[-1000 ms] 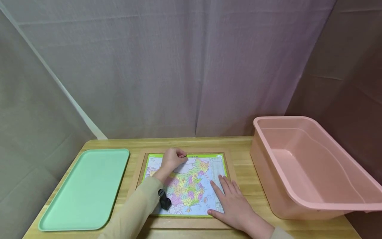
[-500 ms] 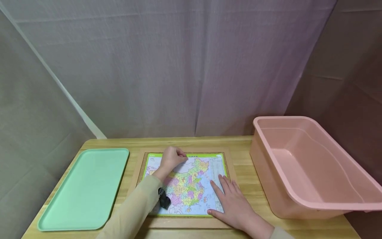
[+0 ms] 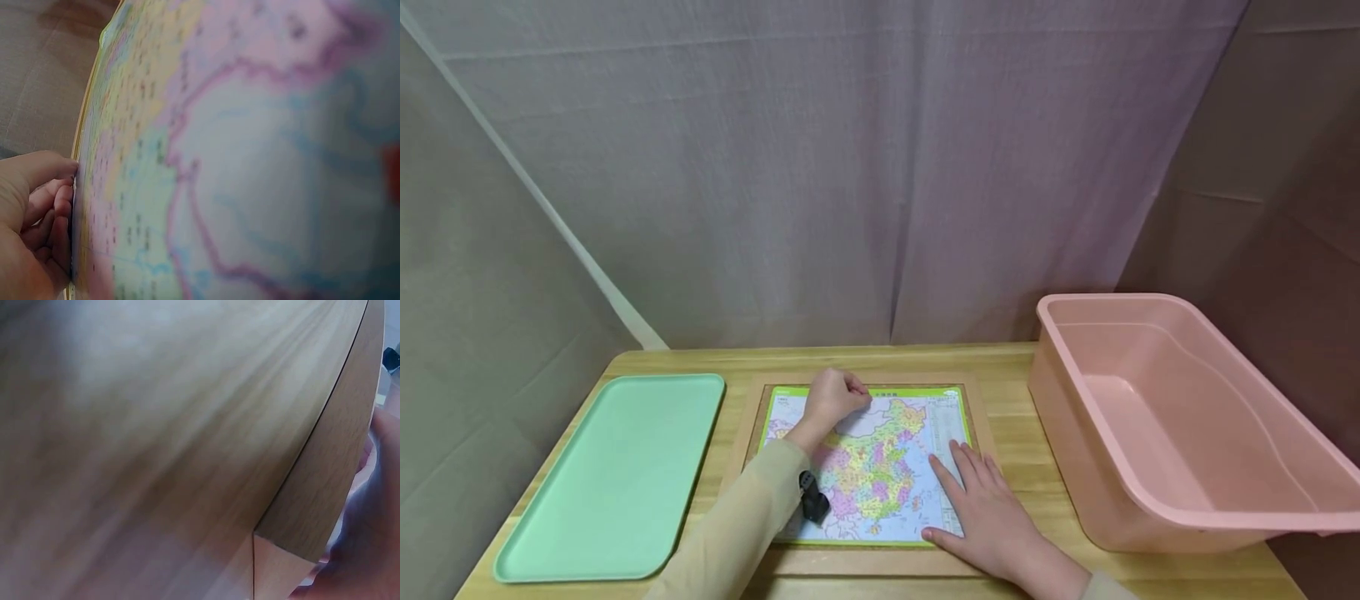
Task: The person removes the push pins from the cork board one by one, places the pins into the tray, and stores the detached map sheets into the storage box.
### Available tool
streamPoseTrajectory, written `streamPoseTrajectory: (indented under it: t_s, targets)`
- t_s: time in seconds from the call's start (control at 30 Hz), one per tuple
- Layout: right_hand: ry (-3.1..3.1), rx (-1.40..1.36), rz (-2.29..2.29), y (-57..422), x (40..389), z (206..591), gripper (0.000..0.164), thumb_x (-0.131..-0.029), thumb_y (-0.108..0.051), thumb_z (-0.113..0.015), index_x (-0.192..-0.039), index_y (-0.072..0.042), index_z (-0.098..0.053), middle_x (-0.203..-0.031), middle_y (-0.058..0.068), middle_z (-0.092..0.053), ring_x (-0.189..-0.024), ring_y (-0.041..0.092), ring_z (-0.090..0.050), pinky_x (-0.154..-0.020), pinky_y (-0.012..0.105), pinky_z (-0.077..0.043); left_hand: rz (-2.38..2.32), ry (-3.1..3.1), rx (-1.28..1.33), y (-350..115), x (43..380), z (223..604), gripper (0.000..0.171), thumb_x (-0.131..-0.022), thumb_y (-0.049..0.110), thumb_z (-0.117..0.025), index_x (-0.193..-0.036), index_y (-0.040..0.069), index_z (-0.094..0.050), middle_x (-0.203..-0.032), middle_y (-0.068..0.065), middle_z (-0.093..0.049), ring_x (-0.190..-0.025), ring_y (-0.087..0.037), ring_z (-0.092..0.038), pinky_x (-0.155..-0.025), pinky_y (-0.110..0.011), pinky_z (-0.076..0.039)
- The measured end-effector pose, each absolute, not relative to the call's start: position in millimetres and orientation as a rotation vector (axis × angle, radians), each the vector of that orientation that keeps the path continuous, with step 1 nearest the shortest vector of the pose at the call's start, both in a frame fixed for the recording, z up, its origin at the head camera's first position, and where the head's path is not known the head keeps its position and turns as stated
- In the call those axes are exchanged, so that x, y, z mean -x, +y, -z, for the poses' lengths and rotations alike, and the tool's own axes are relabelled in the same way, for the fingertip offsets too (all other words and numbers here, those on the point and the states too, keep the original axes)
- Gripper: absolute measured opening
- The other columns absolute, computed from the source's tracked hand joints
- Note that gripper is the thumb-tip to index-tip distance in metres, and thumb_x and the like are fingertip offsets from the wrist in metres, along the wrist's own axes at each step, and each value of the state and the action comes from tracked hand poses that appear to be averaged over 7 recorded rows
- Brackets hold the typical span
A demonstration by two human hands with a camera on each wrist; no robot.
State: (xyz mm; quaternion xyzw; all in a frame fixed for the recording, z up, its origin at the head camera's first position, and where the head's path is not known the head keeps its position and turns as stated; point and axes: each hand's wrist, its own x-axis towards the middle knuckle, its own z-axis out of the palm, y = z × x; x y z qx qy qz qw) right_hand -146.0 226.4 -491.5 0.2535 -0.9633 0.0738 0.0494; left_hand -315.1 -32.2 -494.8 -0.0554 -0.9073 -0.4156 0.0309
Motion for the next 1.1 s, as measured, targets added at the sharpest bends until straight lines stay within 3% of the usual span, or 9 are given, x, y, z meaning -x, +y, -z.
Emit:
streamPoseTrajectory:
  t_s: [0.17, 1.1]
  targets:
    - [-2.922, -0.775, -0.219, 226.6, 146.1, 493.1, 0.090, -0.096, -0.071, -0.063, -0.162, -0.013, -0.044, -0.167, 0.025, -0.039, -0.152, 0.047, -0.041, -0.119, 0.067, -0.039, 1.261, -2.799, 0.174, -31.2, 317.1, 497.9, 0.012, -0.082, 0.010, -0.090, -0.077, 0.010, -0.079, -0.074, -0.001, -0.076, -0.063, -0.008, -0.059, -0.062, -0.023, -0.048]
    - [-2.934, -0.773, -0.239, 226.2, 146.7, 492.7, 0.090, -0.096, -0.071, -0.062, -0.163, -0.014, -0.043, -0.167, 0.025, -0.038, -0.152, 0.047, -0.040, -0.119, 0.067, -0.038, 1.377, -2.738, 0.164, -35.4, 313.1, 495.2, 0.008, -0.081, 0.009, -0.087, -0.076, 0.010, -0.079, -0.075, -0.003, -0.076, -0.064, -0.010, -0.059, -0.060, -0.023, -0.048]
